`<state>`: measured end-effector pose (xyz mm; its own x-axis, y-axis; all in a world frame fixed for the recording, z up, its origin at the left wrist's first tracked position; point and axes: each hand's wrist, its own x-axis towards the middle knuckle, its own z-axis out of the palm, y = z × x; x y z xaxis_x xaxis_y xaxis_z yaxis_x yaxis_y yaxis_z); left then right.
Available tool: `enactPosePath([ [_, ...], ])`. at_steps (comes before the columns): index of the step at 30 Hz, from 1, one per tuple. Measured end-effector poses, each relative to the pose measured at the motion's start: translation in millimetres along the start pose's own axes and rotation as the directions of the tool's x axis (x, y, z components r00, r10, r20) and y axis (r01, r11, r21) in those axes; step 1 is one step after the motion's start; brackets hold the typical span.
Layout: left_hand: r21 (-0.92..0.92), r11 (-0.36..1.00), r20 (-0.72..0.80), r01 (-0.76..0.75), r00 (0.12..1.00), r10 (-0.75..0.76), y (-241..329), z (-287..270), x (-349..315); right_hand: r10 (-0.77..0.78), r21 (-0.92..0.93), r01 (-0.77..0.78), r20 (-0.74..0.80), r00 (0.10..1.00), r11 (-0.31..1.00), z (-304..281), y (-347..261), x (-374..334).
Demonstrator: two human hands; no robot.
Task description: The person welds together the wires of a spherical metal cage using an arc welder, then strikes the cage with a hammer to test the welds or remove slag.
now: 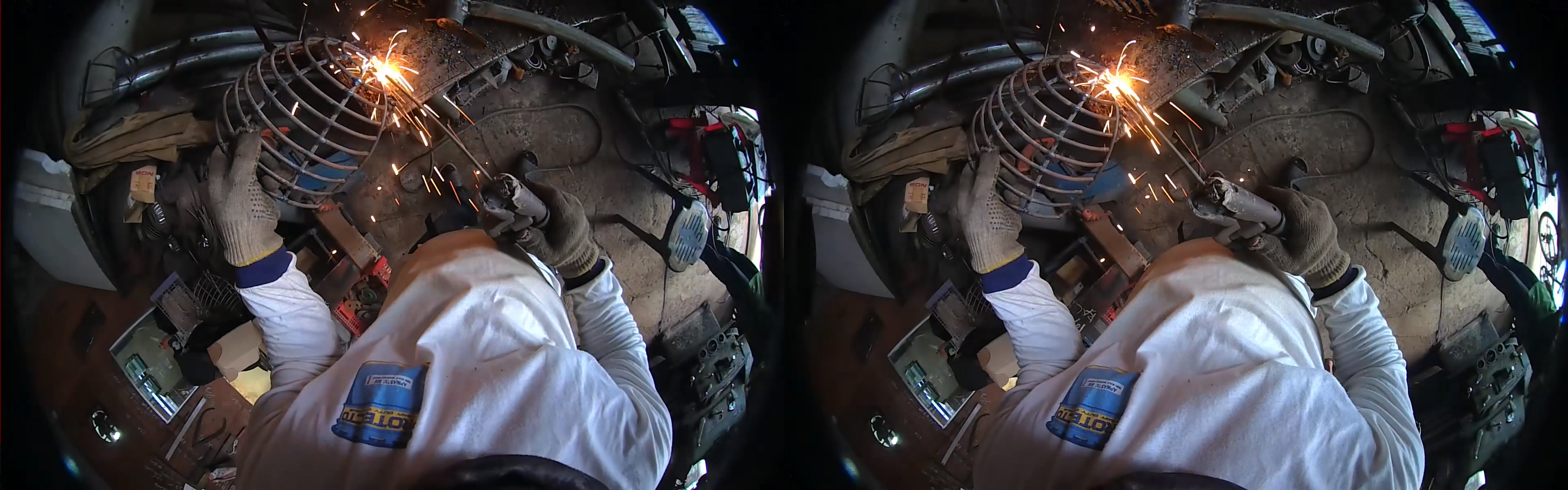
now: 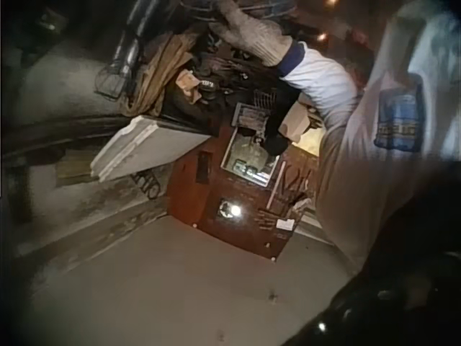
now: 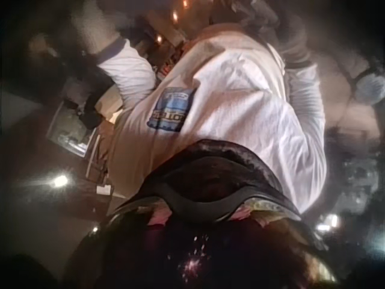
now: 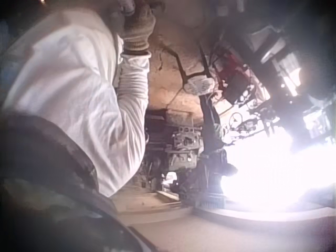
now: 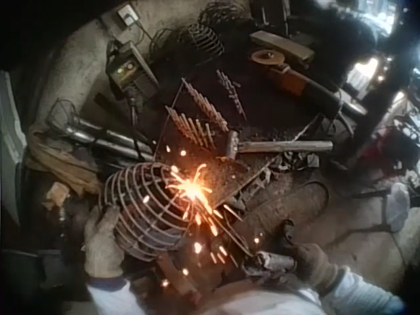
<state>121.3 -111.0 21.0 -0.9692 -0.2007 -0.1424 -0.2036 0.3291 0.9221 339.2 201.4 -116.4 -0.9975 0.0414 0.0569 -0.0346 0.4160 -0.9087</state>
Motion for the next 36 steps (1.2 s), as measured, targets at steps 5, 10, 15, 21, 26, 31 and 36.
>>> enactPosePath([
  [5,-0.091,0.993,-0.004,0.079,0.997,-0.079,-3,-1,4,0.040,0.030,-0.041,0.041,0.998,0.999,-1,1,0],
  [10,-0.081,0.996,0.003,0.046,0.999,-0.045,-3,-1,2,0.036,0.016,-0.037,0.047,0.998,0.999,-1,3,1],
  [15,0.002,0.997,-0.022,0.081,0.996,-0.081,4,7,3,-0.118,0.005,0.119,-0.048,0.992,0.993,12,2,7],
  [21,0.025,1.000,-0.092,0.010,0.996,-0.008,3,7,-1,0.018,0.007,-0.018,0.035,0.999,1.000,7,-5,1],
  [26,-0.164,0.978,0.130,0.131,0.985,-0.110,4,-5,9,0.160,0.363,-0.143,-0.016,0.987,0.921,10,7,-8],
  [31,-0.092,0.996,0.034,-0.019,0.999,0.023,-2,-1,0,-0.060,0.012,0.061,-0.013,0.998,0.998,0,5,3],
  [36,-0.052,0.997,-0.040,0.063,0.997,-0.065,4,6,-1,0.018,0.058,-0.018,0.001,1.000,0.998,2,3,1],
])
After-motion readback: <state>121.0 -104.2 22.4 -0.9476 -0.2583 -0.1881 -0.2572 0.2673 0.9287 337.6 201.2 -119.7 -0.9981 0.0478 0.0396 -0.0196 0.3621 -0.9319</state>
